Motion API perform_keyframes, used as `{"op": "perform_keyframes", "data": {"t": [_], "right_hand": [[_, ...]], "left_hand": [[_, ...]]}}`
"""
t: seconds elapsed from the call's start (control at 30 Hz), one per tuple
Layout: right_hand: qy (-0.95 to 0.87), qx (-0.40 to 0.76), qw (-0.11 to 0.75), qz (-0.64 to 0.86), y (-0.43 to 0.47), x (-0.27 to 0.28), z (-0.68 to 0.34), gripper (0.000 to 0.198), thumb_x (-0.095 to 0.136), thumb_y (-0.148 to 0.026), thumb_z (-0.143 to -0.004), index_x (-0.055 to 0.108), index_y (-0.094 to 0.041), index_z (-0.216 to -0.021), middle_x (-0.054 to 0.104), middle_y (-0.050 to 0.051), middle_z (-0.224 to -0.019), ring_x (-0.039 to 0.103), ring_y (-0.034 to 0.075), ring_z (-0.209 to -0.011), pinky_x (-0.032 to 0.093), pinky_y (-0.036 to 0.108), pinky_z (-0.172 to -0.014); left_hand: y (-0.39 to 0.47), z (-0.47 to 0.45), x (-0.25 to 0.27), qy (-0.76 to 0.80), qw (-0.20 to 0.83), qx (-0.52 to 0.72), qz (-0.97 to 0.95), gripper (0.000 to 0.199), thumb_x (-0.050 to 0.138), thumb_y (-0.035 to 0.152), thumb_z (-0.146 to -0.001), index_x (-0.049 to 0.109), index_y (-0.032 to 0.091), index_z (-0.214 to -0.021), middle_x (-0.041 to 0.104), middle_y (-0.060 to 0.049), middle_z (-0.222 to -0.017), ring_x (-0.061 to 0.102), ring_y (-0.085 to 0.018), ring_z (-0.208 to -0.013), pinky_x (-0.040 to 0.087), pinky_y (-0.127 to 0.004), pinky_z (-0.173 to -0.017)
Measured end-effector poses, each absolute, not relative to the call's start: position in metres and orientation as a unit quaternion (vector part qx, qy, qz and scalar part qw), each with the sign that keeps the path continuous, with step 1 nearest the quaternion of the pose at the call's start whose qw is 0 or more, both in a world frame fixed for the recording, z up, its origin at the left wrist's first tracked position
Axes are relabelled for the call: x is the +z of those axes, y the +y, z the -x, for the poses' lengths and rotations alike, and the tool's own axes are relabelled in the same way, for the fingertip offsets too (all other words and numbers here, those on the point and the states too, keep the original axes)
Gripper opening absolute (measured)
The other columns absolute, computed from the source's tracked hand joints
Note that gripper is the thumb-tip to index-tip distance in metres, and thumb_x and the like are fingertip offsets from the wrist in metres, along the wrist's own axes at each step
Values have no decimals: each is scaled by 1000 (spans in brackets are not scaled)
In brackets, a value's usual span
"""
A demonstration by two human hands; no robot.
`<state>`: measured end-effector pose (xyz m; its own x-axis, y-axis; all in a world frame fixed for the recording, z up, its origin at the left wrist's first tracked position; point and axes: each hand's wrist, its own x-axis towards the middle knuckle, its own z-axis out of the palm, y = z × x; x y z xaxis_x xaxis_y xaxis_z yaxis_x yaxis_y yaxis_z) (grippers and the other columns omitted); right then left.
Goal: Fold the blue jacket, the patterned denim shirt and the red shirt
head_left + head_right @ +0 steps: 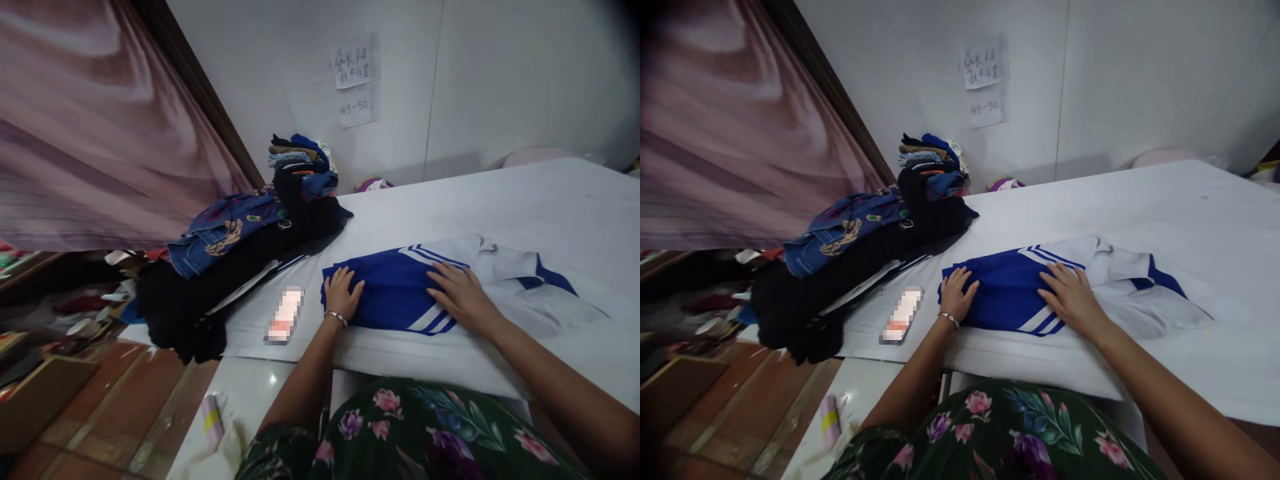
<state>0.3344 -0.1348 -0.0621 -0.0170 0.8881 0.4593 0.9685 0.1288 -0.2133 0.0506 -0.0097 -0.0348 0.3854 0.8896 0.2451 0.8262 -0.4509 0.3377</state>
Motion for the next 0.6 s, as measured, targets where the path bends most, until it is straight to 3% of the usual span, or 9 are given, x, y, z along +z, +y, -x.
{"op": "perform_keyframes", "data": {"t": [0.17, 0.3, 0.43, 0.6], "right_hand": [[-747, -40, 206, 630, -153, -72, -304, 48, 42, -47, -96, 57, -21, -132, 47, 15, -145, 38, 33, -137, 29, 59, -107], [-736, -9, 189, 650, -156, -73, -293, 45, 44, -43, -96, 58, -20, -132, 47, 16, -145, 37, 32, -137, 29, 58, -108], [-726, 8, 181, 663, -154, -67, -288, 45, 47, -41, -95, 58, -18, -132, 45, 16, -146, 35, 32, -138, 24, 57, -111], [-715, 41, 182, 674, -152, -59, -285, 46, 49, -42, -94, 58, -18, -132, 43, 16, -148, 32, 31, -140, 20, 56, -113]], "left_hand": [[9, -29, -28, 610, 100, 237, -749, 46, 48, 43, -92, 57, 17, -129, 47, -13, -146, 37, -26, -139, 28, -43, -114], [30, -20, -26, 690, 210, 172, -671, 70, 48, 56, -89, 40, 12, -143, 45, -18, -146, 44, -30, -134, 34, -43, -111], [50, -21, -24, 699, 258, 144, -652, 94, 56, 66, -79, 29, 9, -149, 43, -21, -147, 44, -33, -133, 35, -42, -111], [68, -26, -31, 691, 247, 153, -661, 101, 70, 61, -68, 33, 8, -146, 48, -22, -143, 48, -36, -130, 39, -44, -108]]}}
